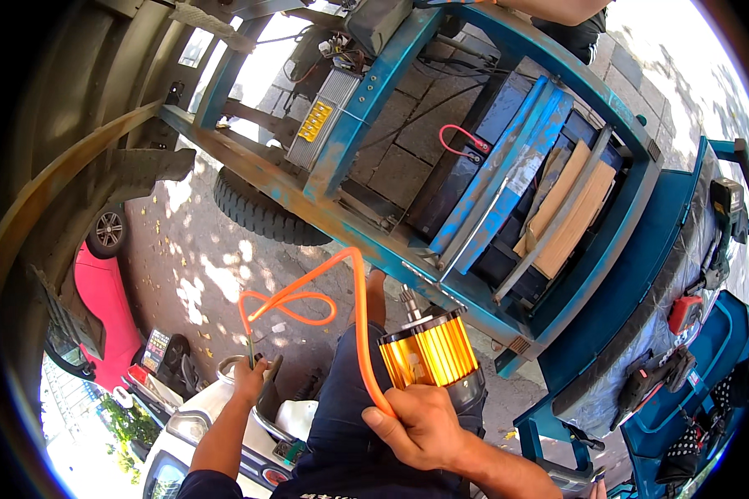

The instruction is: The person connects wires to a yellow terminal block and a silver heatsink component inside the frame of a blue three-wheeled vehicle. They then pick up an orange cylindrical component with wires and connect it to the terminal block, securing the connections.

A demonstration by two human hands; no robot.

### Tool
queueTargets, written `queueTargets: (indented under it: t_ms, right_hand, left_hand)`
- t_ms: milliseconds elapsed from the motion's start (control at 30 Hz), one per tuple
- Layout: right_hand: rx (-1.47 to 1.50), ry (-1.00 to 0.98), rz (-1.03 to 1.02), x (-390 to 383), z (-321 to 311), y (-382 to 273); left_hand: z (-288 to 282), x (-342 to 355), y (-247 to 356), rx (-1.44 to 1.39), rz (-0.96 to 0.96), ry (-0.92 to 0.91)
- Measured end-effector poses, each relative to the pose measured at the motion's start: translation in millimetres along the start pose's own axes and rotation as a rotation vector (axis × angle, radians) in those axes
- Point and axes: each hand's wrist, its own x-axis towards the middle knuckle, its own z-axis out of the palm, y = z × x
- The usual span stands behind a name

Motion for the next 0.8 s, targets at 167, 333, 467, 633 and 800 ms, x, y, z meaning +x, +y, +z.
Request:
queueTargets:
  t_ms: [167,333,467,633,800]
  right_hand:
    - [-0.02,-0.025,-0.078,66.4,-12.4,-10.3]
    - [0.028,-0.056,-0.198,135.6,1.0,-25.2]
    - [0.104,-0.14,-0.182,187.8,28.9,-45.2]
    - [0.156,-0.134,-0.299,259.0,83.6,-48.8]
    - [0.242,-0.098,-0.353,334.7,134.8,-52.6]
  left_hand:
    - [-16.4,17.7,59.3,-0.103,0.068,-0.138]
    - [-42.8,35.3,121.1,-0.802,-0.061,-0.32]
    - [-57.8,37.1,213.2,-1.153,0.026,-0.269]
    - [-83.9,53.2,257.8,-1.306,-0.019,-0.082]
    - [-110.1,87.1,254.4,-1.314,0.053,0.049]
